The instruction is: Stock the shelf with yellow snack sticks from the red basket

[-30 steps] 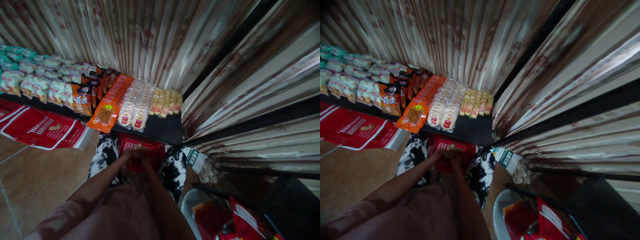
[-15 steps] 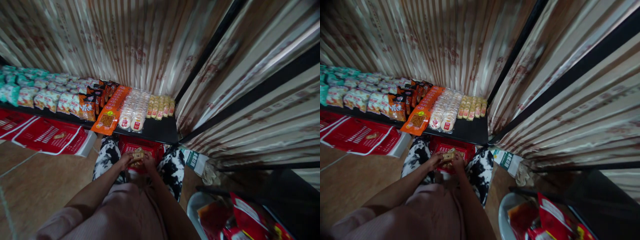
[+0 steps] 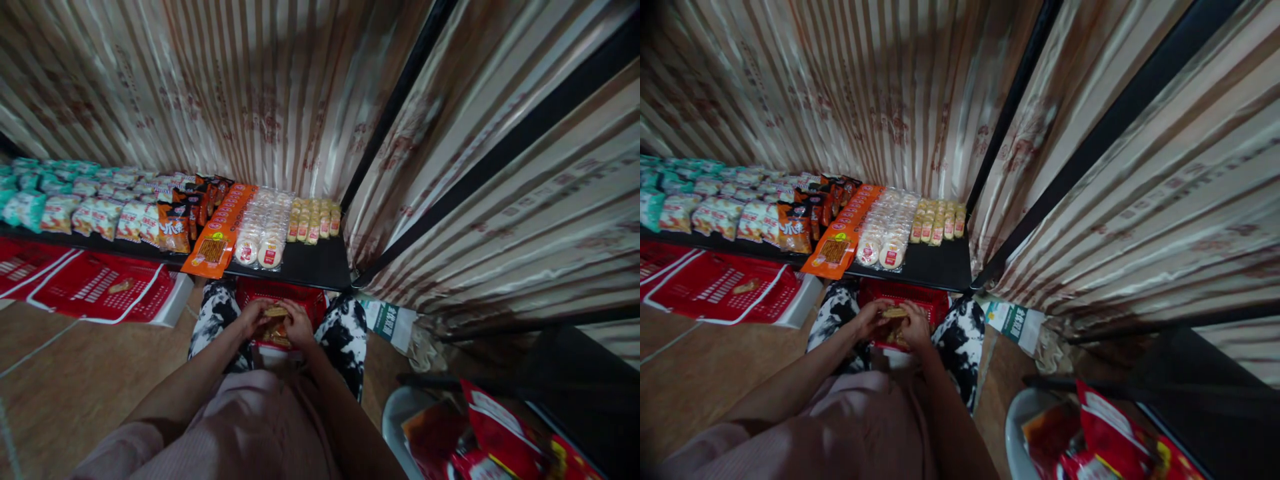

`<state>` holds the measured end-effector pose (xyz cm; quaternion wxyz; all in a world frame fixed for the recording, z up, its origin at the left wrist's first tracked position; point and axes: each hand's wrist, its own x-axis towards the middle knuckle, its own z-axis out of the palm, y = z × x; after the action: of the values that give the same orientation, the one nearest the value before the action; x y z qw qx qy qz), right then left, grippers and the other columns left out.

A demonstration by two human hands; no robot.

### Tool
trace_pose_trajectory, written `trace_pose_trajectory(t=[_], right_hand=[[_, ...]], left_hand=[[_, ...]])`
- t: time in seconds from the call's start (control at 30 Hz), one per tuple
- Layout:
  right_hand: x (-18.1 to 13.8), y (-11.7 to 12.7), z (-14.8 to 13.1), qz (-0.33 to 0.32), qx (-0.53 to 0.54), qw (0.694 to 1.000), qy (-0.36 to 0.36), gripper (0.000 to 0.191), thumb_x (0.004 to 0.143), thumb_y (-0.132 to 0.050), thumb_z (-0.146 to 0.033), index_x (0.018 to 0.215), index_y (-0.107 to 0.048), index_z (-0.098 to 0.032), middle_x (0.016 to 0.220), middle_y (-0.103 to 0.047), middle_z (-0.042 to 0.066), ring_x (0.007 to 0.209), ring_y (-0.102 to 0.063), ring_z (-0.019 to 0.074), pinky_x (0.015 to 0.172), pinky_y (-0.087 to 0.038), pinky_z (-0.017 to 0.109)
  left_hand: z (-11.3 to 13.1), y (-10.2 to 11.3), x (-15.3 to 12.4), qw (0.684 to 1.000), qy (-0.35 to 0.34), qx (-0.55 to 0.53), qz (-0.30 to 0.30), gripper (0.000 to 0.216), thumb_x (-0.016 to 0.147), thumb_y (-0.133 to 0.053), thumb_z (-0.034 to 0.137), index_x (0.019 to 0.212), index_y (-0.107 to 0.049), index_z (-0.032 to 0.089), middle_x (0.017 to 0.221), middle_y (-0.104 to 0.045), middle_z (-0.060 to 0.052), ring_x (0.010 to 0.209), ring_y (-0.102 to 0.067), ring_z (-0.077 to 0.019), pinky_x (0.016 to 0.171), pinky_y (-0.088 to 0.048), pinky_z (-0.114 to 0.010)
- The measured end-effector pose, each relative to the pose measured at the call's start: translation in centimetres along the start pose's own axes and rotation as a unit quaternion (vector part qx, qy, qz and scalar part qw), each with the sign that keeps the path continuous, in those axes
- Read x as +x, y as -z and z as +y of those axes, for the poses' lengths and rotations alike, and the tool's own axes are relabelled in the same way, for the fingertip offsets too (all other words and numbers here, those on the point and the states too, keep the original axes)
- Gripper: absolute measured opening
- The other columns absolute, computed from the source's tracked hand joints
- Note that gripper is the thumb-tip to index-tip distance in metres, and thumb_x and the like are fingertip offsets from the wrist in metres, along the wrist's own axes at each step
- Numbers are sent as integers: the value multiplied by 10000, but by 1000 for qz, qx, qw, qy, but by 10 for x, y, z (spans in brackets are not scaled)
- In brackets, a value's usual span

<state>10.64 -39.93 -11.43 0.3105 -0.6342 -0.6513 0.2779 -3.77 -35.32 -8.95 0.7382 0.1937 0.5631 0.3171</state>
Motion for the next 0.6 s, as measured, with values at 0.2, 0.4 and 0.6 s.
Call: trace_pose_trajectory(t=[0.2, 0.4, 0.6], right_hand=[[-1, 2, 9, 3, 67, 998, -13, 384, 764, -490, -197, 1126, -612, -226, 1182, -585, 63, 1100, -523, 196, 983, -394, 372], [1, 7, 17, 18, 144, 988, -61, 354, 776, -511, -266, 1112, -620, -257, 1123, -619, 40, 987, -589, 195, 851, -487, 341], [6, 12, 19, 34, 207, 974, -84, 335, 766, -544, -327, 1076, -633, -232, 1048, -664, 38, 958, -608, 203, 843, -494, 338]], left_hand=[[13, -12, -8, 1000, 21, -8, -20, 107, 707, -513, 71, 740, -609, 107, 636, -618, -42, 475, -550, -66, 428, -435, -122], [17, -24, -5, 1000, 20, 10, -11, 112, 770, -501, 149, 794, -604, 114, 609, -617, -29, 426, -551, -73, 349, -374, -125], [24, -36, -8, 999, 3, -4, -32, 136, 807, -489, 177, 782, -598, 99, 578, -613, -37, 436, -562, -81, 372, -397, -135]])
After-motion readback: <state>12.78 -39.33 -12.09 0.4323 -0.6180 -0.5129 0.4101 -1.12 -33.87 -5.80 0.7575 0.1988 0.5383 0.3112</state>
